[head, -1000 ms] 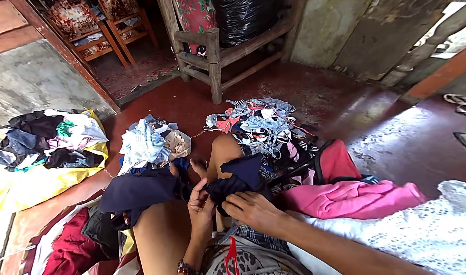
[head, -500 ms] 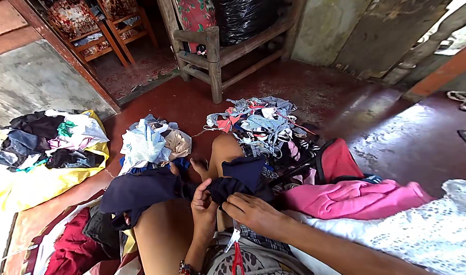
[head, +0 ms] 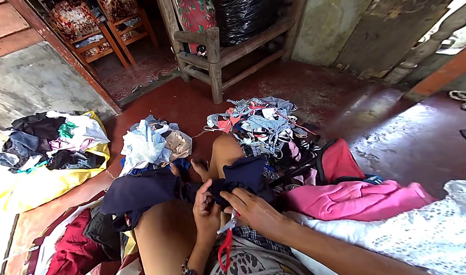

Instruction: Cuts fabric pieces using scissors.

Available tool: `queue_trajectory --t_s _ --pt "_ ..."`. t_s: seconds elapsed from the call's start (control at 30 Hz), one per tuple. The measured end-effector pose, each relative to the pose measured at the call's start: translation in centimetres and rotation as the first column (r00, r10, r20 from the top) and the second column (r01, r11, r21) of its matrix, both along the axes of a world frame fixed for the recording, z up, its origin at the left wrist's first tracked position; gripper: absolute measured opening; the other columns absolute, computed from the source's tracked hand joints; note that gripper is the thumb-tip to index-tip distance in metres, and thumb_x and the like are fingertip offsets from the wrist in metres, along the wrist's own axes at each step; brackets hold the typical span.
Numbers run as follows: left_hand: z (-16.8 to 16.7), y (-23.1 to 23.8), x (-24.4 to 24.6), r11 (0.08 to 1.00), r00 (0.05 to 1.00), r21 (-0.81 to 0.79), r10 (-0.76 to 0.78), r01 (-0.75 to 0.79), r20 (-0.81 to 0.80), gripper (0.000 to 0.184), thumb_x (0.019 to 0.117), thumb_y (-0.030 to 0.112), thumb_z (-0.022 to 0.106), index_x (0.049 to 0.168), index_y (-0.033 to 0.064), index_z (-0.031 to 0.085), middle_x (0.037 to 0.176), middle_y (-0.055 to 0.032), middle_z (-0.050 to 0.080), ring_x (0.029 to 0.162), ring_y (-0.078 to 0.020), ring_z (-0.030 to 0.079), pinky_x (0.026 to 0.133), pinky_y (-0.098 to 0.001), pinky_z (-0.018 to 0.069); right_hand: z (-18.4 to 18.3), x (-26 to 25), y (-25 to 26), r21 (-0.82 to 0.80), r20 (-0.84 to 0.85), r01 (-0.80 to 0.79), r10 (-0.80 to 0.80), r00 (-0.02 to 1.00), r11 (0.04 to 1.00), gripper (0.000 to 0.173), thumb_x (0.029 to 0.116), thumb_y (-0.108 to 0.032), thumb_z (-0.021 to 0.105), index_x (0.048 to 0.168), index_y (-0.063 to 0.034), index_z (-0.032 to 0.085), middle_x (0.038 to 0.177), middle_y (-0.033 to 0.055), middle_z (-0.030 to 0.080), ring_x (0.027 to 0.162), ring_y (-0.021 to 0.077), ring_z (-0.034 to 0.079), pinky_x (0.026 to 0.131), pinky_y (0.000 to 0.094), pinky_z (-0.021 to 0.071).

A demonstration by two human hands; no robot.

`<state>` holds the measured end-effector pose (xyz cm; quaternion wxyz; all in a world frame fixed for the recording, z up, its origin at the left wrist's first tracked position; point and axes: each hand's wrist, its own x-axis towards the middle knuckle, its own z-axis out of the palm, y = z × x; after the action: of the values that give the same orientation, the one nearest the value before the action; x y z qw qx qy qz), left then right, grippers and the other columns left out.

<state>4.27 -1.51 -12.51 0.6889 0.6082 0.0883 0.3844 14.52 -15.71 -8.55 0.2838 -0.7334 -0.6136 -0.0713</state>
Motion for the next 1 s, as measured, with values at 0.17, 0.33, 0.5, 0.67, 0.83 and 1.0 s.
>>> queue_trajectory --t_s 0.17,0.33,0.5,0.67,0.83,1.0 --pt "0.6 -0.4 -0.1 1.0 0.999 0.012 0.018 -0.018 -0.039 0.059 0.0806 -0.014 0.067 0.138 -0.0074 0.054 0.093 -0.0131 0.069 0.076 -0.0151 0.068 0.072 -0.0297 0.0607 -0.3 0.6 0.1 -0.023 -0.02 0.067 -0.068 0.998 0.997 0.028 0.1 -0.023 0.061 0.124 -0.009 0.067 0.095 0.01 0.063 0.084 0.0233 0.067 0.073 0.033 0.0596" --pt "0.7 -0.5 -0.2 1.0 0.998 -0.004 0.003 -0.004 -0.059 0.058 0.0829 -0.012 0.066 0.139 -0.0084 0.053 0.105 -0.0178 0.07 0.081 -0.0188 0.071 0.075 -0.0327 0.062 -0.3 0.9 0.1 0.01 -0.025 0.048 -0.048 0.999 0.999 0.02 0.1025 -0.02 0.057 0.111 -0.011 0.073 0.089 0.0069 0.06 0.08 0.0194 0.064 0.07 0.03 0.0577" --pt "0.8 -0.4 -0.3 0.999 0.997 -0.02 -0.031 0.03 -0.066 0.06 0.0836 -0.01 0.066 0.141 -0.008 0.051 0.103 -0.0162 0.071 0.082 -0.0173 0.07 0.075 -0.0314 0.0615 -0.2 0.8 0.1 0.013 -0.017 0.072 -0.072 0.997 0.997 0.022 0.1026 -0.027 0.057 0.108 -0.0107 0.07 0.089 0.0071 0.062 0.08 0.0201 0.066 0.068 0.0313 0.0583" --pt "0.7 -0.2 -0.4 0.996 0.993 0.076 -0.035 0.044 -0.116 0.056 0.0909 0.0 0.068 0.143 -0.0044 0.051 0.084 -0.0098 0.068 0.067 -0.0131 0.064 0.062 -0.027 0.0575 0.5 0.9 0.4 -0.028 -0.153 0.153 -0.155 0.976 0.988 0.029 0.1058 -0.034 0.052 0.101 -0.0117 0.07 0.088 0.0047 0.067 0.077 0.0181 0.069 0.065 0.0345 0.0592" --pt "2.0 -0.6 -0.1 0.995 0.99 0.043 -0.082 0.088 -0.119 0.059 0.0923 0.001 0.065 0.148 -0.0026 0.045 0.089 -0.0096 0.068 0.07 -0.0143 0.066 0.063 -0.0282 0.0597 3.3 2.9 1.1 -0.115 -0.345 0.07 -0.105 0.933 0.991 0.029 0.107 -0.034 0.05 0.098 -0.0121 0.067 0.082 0.0025 0.062 0.073 0.016 0.064 0.064 0.037 0.0558" --pt "4.1 -0.8 0.0 0.998 0.99 0.009 -0.068 0.07 -0.121 0.071 0.0941 -0.001 0.063 0.157 0.0044 0.03 0.088 -0.011 0.066 0.066 -0.0171 0.066 0.059 -0.0298 0.0596 5.8 4.6 2.6 -0.182 -0.525 -0.027 -0.074 0.848 0.983 0.02 0.1052 -0.024 0.055 0.091 -0.0128 0.063 0.073 0.0006 0.057 0.067 0.0133 0.056 0.062 0.0363 0.0495"
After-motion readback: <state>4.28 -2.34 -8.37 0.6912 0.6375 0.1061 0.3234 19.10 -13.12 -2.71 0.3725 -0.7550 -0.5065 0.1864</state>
